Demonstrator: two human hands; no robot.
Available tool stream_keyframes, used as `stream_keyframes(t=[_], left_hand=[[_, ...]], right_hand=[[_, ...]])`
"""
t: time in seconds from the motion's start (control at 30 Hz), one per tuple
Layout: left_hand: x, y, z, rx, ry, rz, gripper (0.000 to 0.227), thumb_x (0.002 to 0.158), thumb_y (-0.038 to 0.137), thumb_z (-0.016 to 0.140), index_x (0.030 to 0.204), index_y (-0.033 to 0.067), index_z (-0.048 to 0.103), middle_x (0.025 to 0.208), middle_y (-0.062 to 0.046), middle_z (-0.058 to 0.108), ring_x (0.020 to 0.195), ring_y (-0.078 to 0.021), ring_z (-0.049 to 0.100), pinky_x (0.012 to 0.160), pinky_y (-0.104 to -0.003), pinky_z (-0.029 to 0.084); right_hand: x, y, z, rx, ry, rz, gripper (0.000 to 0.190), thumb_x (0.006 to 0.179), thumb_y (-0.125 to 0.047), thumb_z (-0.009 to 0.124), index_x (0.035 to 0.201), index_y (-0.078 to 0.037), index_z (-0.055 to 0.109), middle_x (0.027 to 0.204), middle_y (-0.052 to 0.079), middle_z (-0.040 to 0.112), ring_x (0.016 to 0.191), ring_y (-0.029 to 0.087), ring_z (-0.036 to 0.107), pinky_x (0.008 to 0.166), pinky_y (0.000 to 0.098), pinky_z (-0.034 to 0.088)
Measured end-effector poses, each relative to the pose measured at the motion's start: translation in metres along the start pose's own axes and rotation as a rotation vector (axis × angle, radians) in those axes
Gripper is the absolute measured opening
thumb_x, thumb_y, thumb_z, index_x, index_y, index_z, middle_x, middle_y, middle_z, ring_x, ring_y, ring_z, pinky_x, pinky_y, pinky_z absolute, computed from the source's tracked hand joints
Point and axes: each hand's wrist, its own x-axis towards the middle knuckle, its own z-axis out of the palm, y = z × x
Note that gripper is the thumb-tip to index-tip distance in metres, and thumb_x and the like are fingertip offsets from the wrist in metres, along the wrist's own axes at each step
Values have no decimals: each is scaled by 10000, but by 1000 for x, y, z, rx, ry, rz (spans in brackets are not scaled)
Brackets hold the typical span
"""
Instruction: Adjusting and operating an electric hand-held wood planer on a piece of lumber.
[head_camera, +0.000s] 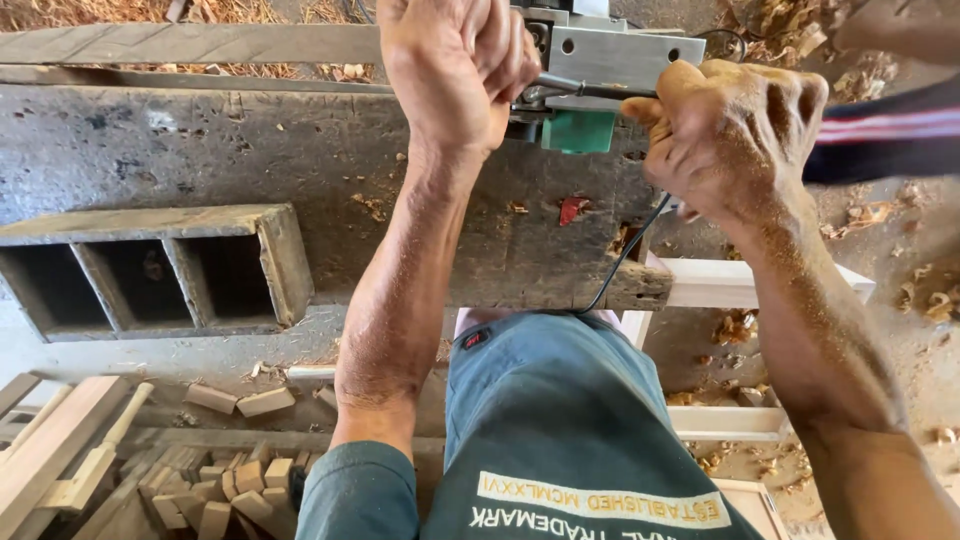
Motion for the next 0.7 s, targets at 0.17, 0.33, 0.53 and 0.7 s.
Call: stream_keyframes(t=[0.17,0.33,0.53,0.7], left_hand=[[7,-6,-7,38,-20,-58,444,1107,142,302,666,95,321,518,-49,283,378,-151,297,304,-317,309],[10,-7,-6,-39,-15,-188,451,1117,89,363,670,96,303,543,-49,282,367,-152,298,360,-314,246],[10,-3,-3,-62,13,-211,450,1078,109,418,645,109,295,514,-36,285,382,-151,286,385,-335,238],[12,-6,-3,-55,47,-219,420,1064,108,431,666,112,299,527,-35,290,403,-163,306,403,-343,240]], right_hand=[[-56,42,102,295,-63,57,160,934,-140,662,801,-75,602,616,49,568,481,195,474,484,339,362],[-12,-1,13,13,85,23,432,1040,-278,754,692,-115,556,551,31,508,470,185,462,516,348,330],[-19,1,21,0,113,11,476,1050,-348,756,678,-118,568,514,33,495,485,206,456,511,365,300],[-20,6,28,26,108,21,448,1033,-345,725,683,-114,568,519,36,487,446,178,437,506,361,308]])
